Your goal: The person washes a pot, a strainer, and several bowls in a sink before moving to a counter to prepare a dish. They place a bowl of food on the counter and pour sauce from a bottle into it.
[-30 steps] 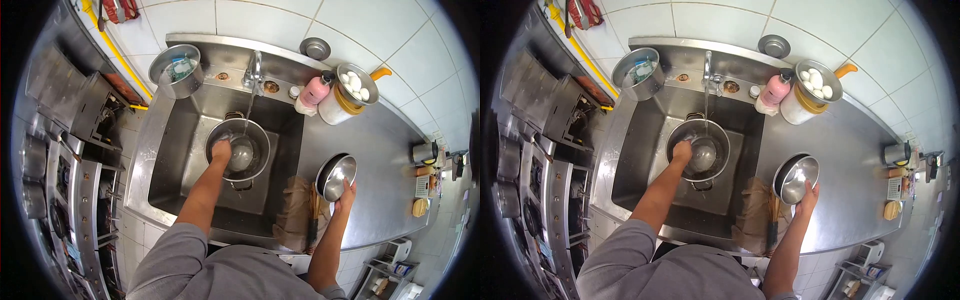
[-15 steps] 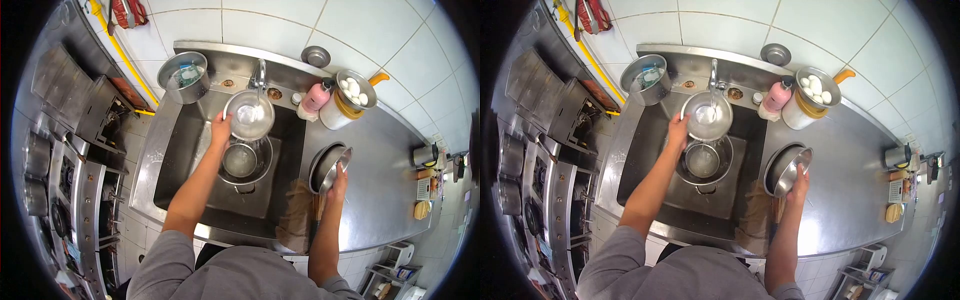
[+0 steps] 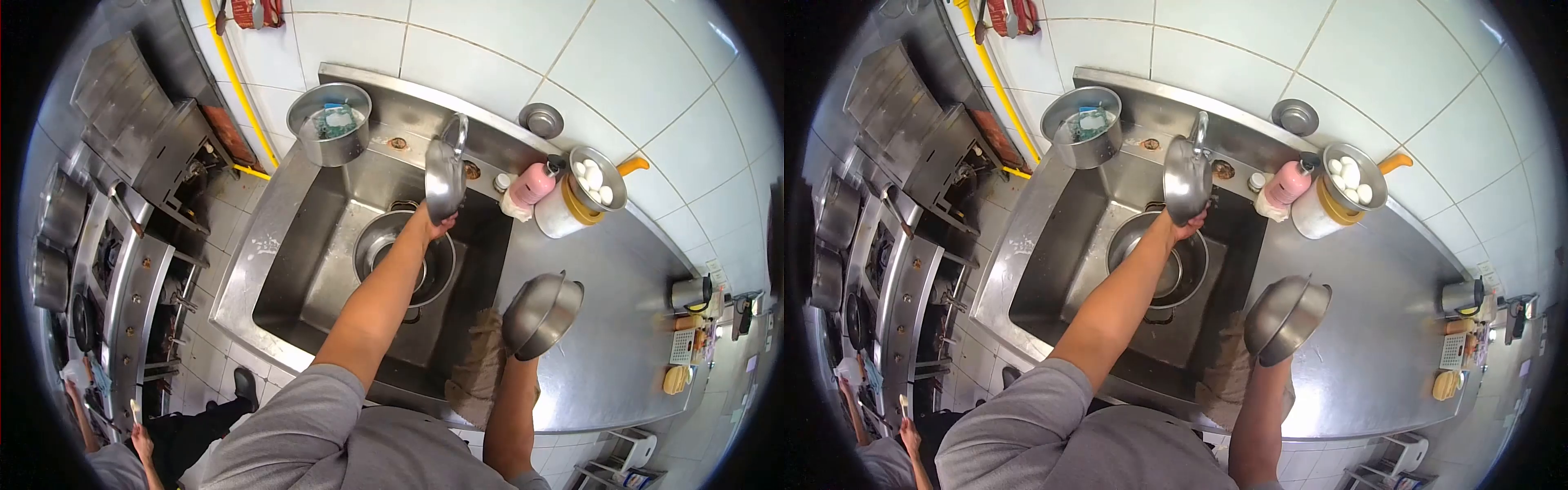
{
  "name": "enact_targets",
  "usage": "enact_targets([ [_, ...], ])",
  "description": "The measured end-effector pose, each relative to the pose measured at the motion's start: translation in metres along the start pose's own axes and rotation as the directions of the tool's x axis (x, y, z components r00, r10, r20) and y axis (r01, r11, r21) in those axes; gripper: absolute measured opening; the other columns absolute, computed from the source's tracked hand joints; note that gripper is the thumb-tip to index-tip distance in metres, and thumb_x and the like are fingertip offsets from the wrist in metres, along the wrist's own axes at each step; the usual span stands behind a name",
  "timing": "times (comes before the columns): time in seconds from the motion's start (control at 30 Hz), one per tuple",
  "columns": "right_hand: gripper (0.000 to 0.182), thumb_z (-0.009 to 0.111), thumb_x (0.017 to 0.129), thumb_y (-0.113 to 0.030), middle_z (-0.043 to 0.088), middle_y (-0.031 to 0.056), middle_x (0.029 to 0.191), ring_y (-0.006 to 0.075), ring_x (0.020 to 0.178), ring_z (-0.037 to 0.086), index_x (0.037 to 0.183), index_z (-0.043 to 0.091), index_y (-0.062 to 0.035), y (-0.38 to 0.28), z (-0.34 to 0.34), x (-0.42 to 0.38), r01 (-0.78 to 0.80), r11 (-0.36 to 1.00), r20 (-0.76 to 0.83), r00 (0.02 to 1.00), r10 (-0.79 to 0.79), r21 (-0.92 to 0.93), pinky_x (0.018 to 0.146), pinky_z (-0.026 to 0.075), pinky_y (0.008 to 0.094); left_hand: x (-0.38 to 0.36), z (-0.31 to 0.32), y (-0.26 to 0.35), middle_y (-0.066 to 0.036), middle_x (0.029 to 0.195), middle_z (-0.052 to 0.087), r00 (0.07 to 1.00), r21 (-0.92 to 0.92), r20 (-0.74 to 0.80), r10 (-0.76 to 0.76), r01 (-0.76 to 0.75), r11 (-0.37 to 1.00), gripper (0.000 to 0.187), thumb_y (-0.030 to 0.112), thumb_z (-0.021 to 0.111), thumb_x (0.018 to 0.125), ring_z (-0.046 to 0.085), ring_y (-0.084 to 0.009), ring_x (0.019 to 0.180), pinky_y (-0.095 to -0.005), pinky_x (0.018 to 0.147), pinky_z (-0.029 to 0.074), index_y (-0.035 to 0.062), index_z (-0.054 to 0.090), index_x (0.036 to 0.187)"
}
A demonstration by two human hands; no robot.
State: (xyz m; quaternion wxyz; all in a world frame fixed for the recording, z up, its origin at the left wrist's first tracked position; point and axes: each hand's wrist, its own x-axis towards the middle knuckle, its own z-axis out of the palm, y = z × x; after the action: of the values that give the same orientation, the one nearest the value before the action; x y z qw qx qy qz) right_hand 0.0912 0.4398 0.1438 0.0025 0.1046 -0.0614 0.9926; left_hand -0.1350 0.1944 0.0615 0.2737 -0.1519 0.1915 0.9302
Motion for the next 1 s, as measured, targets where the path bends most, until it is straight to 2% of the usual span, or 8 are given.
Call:
enact_targets([
  [0.13,0.046,0.04,0.101,-0.042,0.056,0.0082,0.126,0.0214,0.115,0.054,0.131,0.049,-0.0079,-0.014,-0.029,0.0,-0.094,0.992,0.137,0.985,0.106,-0.09,0.101,0.044,0.0355,-0.064,0.02,-0.023,-0.006,0.098,0.066,0.976,0.402,-0.152,0.157,-0.084,0.912,0.022,0.017,0.057,0.095,0.066,-0.0198,0.083,-0.0348,0.062,0.055,0.0124,0.057,0.117],
  [0.2,0.046,0.04,0.101,-0.042,0.056,0.0091,0.128,0.0223,0.117,0.054,0.131,0.049,-0.0071,-0.012,-0.023,0.007,-0.167,0.979,0.238,0.952,0.192,-0.12,0.103,0.044,0.0365,-0.08,0.008,-0.043,-0.006,0.107,0.065,0.986,0.246,-0.102,0.135,-0.107,0.963,0.032,0.014,0.06,0.094,0.065,-0.0216,0.093,-0.0384,0.069,0.056,0.0133,0.053,0.126],
  [0.23,0.044,0.043,0.101,-0.039,0.057,0.0095,0.126,0.0232,0.117,0.055,0.13,0.05,-0.0065,-0.003,-0.002,0.005,-0.102,0.882,-0.092,0.993,0.067,-0.46,0.102,0.044,0.0377,-0.076,-0.008,-0.057,-0.005,0.116,0.063,0.985,0.255,-0.074,0.154,-0.13,0.958,0.036,0.016,0.062,0.093,0.062,-0.0193,0.101,-0.0392,0.087,0.052,0.0128,0.054,0.127],
  [0.3,0.032,0.052,0.099,-0.026,0.059,0.0092,0.12,0.0244,0.111,0.058,0.124,0.052,-0.0064,0.008,0.022,0.005,-0.147,0.631,-0.379,0.891,-0.25,-0.762,0.096,0.049,0.0406,-0.089,-0.005,-0.085,-0.005,0.116,0.064,0.974,0.323,-0.041,0.222,-0.197,0.926,0.037,0.013,0.063,0.093,0.061,-0.0175,0.102,-0.0355,0.088,0.051,0.0115,0.054,0.129],
  [0.77,0.026,0.056,0.098,-0.016,0.063,0.0068,0.111,0.0195,0.101,0.062,0.122,0.052,-0.0079,-0.053,-0.029,-0.013,-0.241,0.398,-0.431,0.747,-0.507,-0.885,0.083,0.054,0.0342,-0.104,0.034,-0.109,-0.012,0.111,0.067,0.98,0.459,0.198,-0.029,-0.066,0.886,0.055,0.051,0.047,0.098,0.063,-0.0194,0.102,-0.0333,0.088,0.051,0.0012,0.064,0.114],
  [0.87,0.027,0.058,0.096,-0.016,0.065,0.007,0.107,0.0189,0.097,0.064,0.121,0.053,-0.0045,-0.085,-0.029,-0.02,-0.226,0.349,-0.39,0.753,-0.531,-0.91,0.081,0.054,0.0327,-0.056,-0.027,-0.076,-0.005,0.077,0.069,0.917,0.723,0.01,0.399,-0.282,0.631,0.034,0.033,0.061,0.095,0.062,-0.0139,0.059,-0.029,0.057,0.051,0.0028,0.067,0.081],
  [0.93,0.029,0.06,0.095,-0.014,0.065,0.009,0.107,0.0199,0.095,0.065,0.12,0.054,-0.0012,-0.111,-0.028,-0.029,-0.23,0.281,-0.358,0.702,-0.615,-0.932,0.081,0.054,0.0328,-0.028,-0.097,-0.048,-0.013,0.085,0.067,0.604,0.947,0.3,0.738,-0.283,-0.153,0.019,0.022,0.067,0.087,0.062,-0.0295,0.074,-0.0377,0.07,0.051,0.0023,0.067,0.087],
  [1.0,0.029,0.06,0.094,-0.012,0.065,0.0112,0.109,0.0207,0.095,0.065,0.12,0.054,-0.0001,-0.135,-0.029,-0.038,-0.248,0.282,-0.374,0.666,-0.645,-0.927,0.081,0.054,0.0331,-0.028,-0.129,-0.035,-0.017,0.115,0.06,0.697,0.927,0.241,0.675,0.04,-0.372,0.034,0.011,0.068,0.077,0.059,-0.0356,0.106,-0.0443,0.091,0.048,0.0074,0.062,0.11],
])
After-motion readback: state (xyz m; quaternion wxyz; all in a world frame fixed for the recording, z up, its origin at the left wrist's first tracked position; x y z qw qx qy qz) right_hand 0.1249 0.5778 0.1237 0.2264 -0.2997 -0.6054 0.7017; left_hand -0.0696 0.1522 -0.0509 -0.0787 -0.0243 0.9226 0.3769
